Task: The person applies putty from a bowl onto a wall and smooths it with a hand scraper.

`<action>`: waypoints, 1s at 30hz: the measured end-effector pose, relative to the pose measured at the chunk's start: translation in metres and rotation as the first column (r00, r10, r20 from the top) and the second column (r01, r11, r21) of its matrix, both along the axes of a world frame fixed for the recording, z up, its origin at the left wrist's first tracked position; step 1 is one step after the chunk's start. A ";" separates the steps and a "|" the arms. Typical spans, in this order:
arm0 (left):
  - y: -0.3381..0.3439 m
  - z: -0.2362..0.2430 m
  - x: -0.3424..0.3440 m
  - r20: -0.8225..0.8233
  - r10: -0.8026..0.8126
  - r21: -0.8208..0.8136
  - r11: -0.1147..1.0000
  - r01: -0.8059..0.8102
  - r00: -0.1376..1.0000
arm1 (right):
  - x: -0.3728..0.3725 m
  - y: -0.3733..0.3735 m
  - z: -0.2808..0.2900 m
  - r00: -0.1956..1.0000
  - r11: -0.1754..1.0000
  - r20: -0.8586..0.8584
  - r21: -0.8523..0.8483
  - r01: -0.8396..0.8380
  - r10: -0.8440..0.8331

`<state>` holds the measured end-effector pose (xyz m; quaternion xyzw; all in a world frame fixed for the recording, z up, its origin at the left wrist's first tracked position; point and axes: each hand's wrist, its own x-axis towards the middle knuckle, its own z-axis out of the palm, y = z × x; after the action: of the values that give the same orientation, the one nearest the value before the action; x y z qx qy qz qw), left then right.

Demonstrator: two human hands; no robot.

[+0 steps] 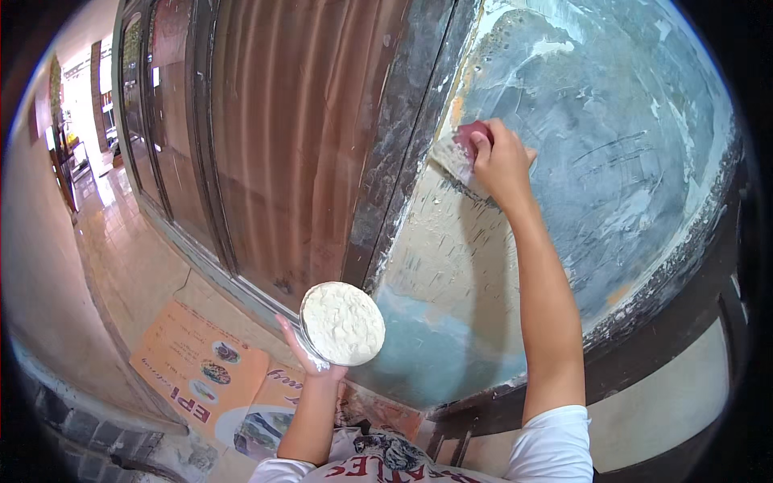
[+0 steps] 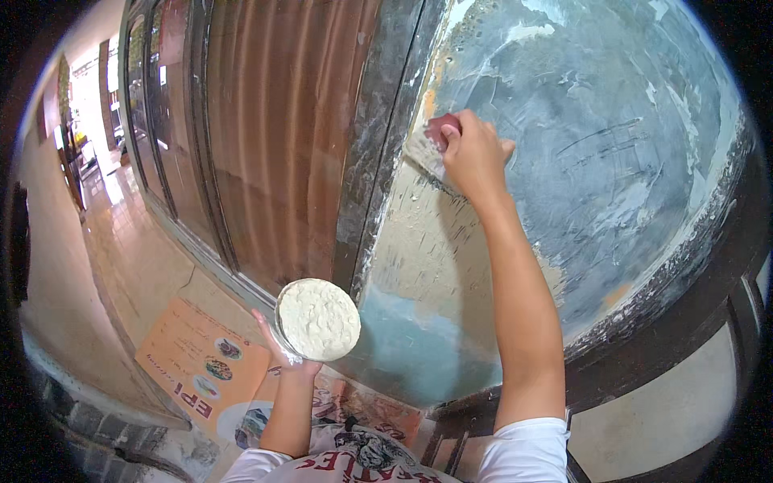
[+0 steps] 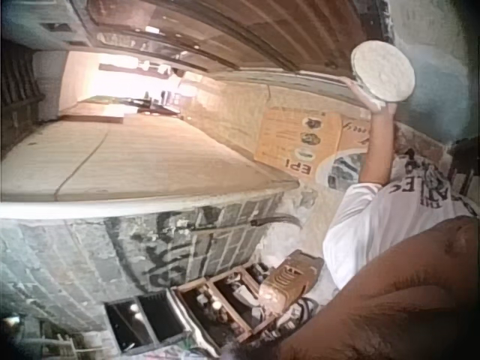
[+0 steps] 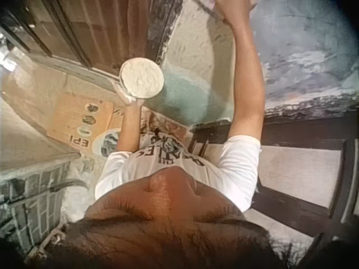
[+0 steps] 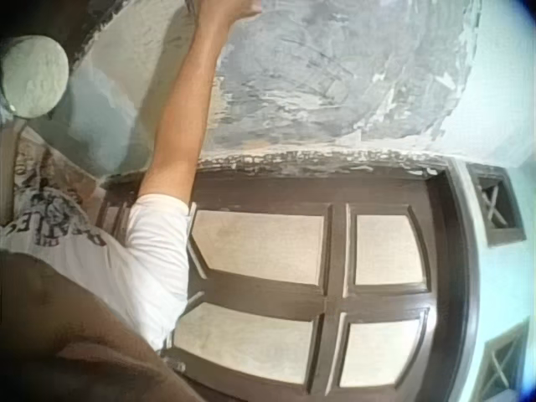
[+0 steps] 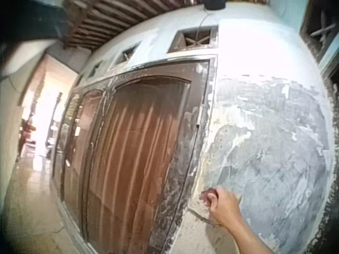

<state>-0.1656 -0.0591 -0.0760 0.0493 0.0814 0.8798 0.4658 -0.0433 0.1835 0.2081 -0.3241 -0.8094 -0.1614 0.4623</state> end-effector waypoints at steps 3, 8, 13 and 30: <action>0.001 -0.003 -0.002 -0.027 -0.001 0.020 1.000 0.002 1.000 | 0.000 -0.005 -0.006 0.989 0.998 0.136 0.044 0.052 -0.057; -0.001 0.005 0.003 -0.017 -0.020 0.036 0.999 0.021 1.000 | -0.002 0.010 -0.012 0.988 0.995 -0.151 0.098 -0.009 0.023; -0.005 0.006 0.000 0.028 -0.020 0.044 0.999 0.018 0.999 | -0.001 -0.015 -0.010 0.941 0.960 -0.221 -0.056 -0.276 0.258; -0.028 0.024 -0.021 0.150 -0.082 0.074 0.995 0.072 0.985 | 0.045 -0.135 -0.110 0.456 0.651 0.755 0.051 -0.757 0.471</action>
<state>-0.1865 -0.0874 -0.0524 0.0007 0.0134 0.8645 0.5024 0.0022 0.0483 0.0985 0.1790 -0.9311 -0.2396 0.2089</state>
